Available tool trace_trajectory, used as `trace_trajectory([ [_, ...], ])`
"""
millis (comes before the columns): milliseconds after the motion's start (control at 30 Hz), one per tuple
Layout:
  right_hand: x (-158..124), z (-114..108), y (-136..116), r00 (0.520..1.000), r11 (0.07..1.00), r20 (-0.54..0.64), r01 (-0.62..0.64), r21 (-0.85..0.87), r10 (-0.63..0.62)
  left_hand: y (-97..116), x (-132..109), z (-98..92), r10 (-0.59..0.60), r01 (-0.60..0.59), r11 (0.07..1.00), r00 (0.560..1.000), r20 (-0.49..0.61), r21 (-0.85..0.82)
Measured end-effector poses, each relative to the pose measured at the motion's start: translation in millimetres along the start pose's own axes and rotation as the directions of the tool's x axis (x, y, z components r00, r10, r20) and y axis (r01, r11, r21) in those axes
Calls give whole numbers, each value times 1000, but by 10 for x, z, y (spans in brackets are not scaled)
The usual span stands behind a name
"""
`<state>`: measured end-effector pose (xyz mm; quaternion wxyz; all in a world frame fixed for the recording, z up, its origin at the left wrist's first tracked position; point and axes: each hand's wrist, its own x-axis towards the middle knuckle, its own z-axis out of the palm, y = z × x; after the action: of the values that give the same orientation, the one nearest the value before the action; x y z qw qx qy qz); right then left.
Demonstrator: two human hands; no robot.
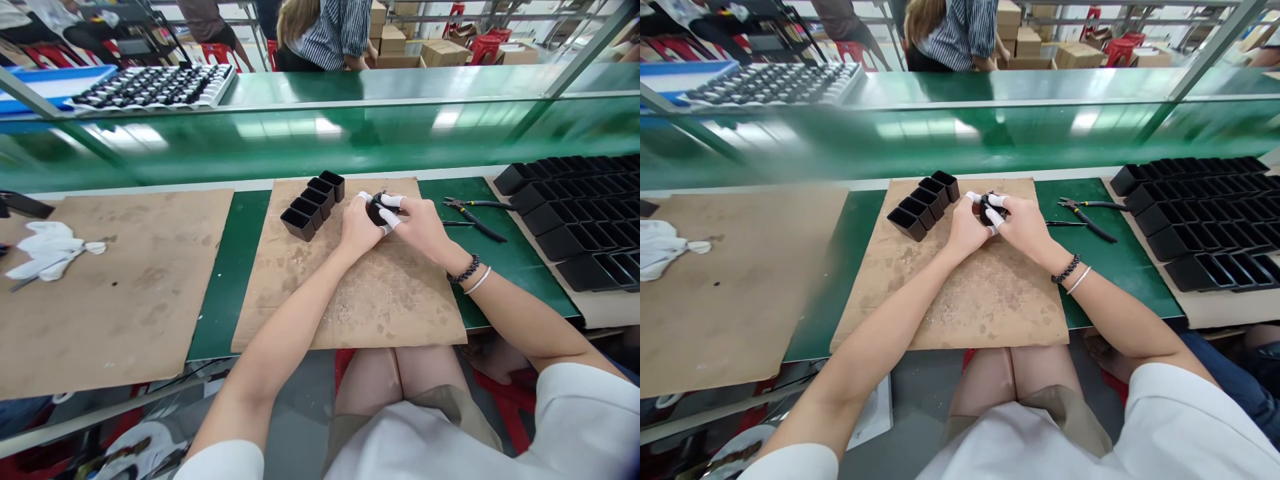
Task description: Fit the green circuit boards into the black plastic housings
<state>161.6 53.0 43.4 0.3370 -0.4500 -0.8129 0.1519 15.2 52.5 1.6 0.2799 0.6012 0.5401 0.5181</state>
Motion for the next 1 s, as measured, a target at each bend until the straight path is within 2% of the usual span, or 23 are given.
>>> trace_trajectory([
  [133,-4,33,37,998,991,3,-59,121,59,-37,27,-60,30,-31,999,999,13,43],
  [200,4,53,82,997,989,15,-77,123,76,-75,74,-137,20,-18,1000,995,97,-21],
  [267,16,63,125,998,992,34,-61,108,58,-130,141,-218,-20,50,990,974,224,-130],
  [333,27,65,161,999,993,38,-18,113,13,-195,211,-271,-62,133,963,957,284,-236],
  [400,35,70,193,999,989,-3,52,138,-52,-260,270,-282,-102,171,934,969,227,-312],
  [500,49,98,250,988,979,-86,138,150,-126,-327,320,-251,-152,164,911,987,61,-378],
  [600,63,128,304,995,989,-19,98,108,-97,-349,329,-228,-208,178,898,978,-32,-402],
  [667,65,127,318,996,992,26,78,100,-81,-356,328,-225,-229,195,896,973,-40,-399],
  [700,62,122,316,996,989,11,89,115,-91,-362,327,-224,-230,198,898,973,-35,-394],
  [800,45,122,290,981,969,-129,164,185,-141,-397,330,-217,-194,175,913,981,-16,-369],
  [833,40,134,283,978,966,-145,177,191,-151,-412,332,-214,-175,159,920,985,-12,-359],
  [1000,29,204,279,989,987,43,135,88,-139,-453,340,-206,-146,138,935,989,-1,-328],
])
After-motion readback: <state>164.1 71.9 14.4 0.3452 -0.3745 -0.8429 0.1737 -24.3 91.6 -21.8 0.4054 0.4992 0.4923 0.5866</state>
